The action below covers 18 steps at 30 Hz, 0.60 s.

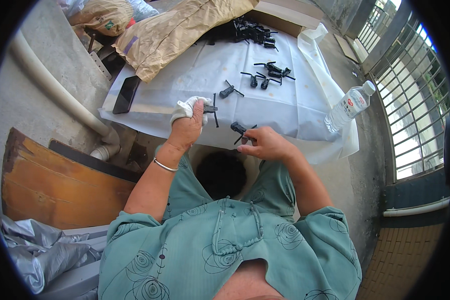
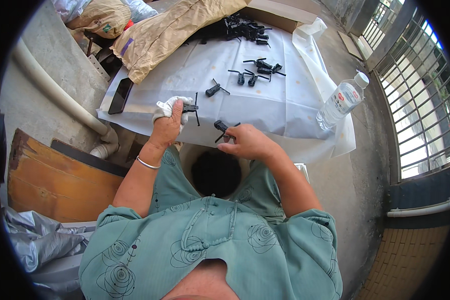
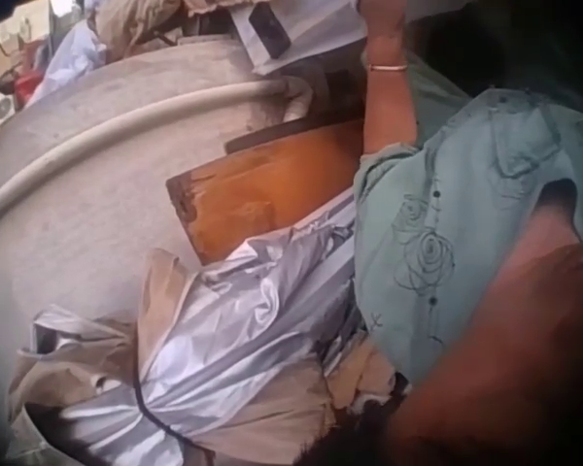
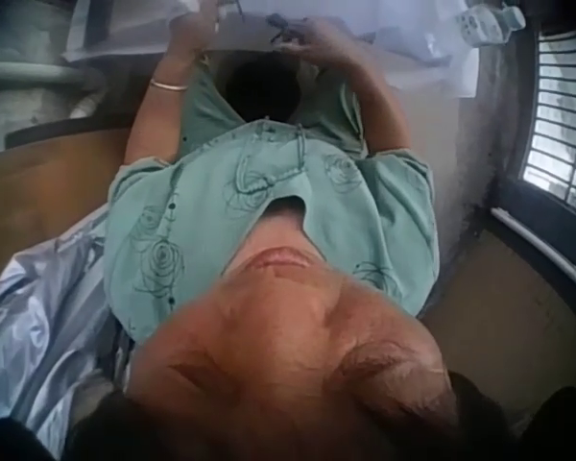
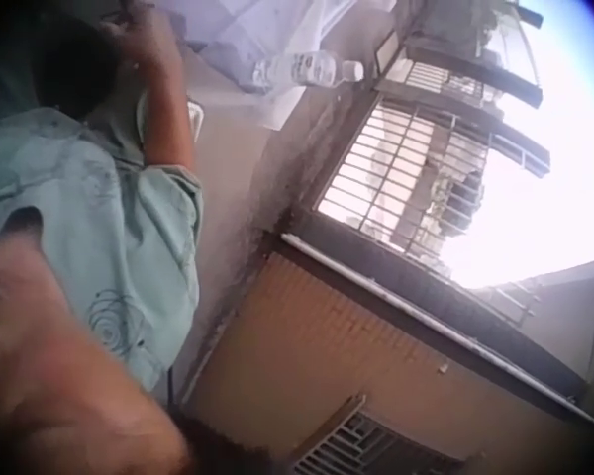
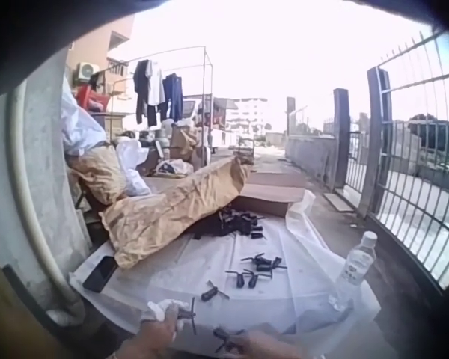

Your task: Cleaning and inspecting small black plastic components by wiping them with a cloth.

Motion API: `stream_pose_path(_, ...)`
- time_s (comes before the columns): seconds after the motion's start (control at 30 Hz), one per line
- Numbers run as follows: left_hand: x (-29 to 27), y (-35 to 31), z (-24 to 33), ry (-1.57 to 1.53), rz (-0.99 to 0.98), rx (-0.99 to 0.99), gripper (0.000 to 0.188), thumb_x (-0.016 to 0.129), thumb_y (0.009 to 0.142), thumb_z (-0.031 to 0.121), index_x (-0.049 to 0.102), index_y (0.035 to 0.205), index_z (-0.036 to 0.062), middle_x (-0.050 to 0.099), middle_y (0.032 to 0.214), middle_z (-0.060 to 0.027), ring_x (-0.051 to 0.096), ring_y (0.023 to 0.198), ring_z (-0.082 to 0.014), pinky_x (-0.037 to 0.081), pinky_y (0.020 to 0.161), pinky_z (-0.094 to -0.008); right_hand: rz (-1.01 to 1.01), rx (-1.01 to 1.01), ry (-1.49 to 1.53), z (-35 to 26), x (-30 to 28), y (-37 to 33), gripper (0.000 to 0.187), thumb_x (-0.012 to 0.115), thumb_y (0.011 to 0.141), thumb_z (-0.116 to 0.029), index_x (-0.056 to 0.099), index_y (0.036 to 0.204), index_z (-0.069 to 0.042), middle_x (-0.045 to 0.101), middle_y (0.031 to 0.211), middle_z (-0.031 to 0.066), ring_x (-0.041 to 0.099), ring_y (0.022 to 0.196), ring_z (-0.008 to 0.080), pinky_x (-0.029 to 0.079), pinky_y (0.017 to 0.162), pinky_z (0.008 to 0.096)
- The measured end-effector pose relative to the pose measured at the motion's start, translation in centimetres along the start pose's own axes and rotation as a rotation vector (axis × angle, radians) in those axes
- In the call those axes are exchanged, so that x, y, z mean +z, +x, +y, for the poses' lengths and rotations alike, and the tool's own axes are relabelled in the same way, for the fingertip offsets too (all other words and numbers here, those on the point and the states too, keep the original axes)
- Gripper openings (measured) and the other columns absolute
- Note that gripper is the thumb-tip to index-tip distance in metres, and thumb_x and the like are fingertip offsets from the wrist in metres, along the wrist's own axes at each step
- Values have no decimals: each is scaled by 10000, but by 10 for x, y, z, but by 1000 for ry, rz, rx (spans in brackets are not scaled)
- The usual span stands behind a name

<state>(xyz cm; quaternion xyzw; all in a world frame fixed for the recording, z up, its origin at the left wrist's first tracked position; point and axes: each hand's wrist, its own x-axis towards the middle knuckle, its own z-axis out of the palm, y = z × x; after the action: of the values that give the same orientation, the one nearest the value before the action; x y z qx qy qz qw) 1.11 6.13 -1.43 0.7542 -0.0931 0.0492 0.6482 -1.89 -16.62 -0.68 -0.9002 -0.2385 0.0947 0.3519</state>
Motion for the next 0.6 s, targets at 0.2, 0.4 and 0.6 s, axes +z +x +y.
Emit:
stream_pose_path(0.2, 2, -24, 15, -122, -32, -120, 316, 449, 943, 334, 619, 927, 68, 509, 596, 29, 424, 474, -45, 341, 400, -206, 405, -266, 83, -45, 12, 7, 243, 661, 764, -117, 597, 980, -24, 513, 628, 92, 467, 485, 167, 408, 490, 311)
stream_pose_path(0.4, -4, -42, 30, -458, -171, -163, 258, 500, 928, 266, 585, 1009, 35, 564, 752, 15, 489, 624, -39, 411, 530, -189, 336, -610, 7, -43, 35, 12, 95, 625, 778, -48, 557, 842, -32, 569, 709, 105, 544, 571, 254, 427, 516, 345)
stream_pose_path(0.6, 11, -56, 27, -446, -129, 44, 287, 558, 888, 96, 481, 1151, 11, 570, 968, -22, 516, 817, -62, 450, 727, -195, 372, -463, 326, -63, 40, 3, 87, 624, 804, -59, 556, 824, -8, 560, 680, 102, 541, 574, 259, 428, 533, 322)
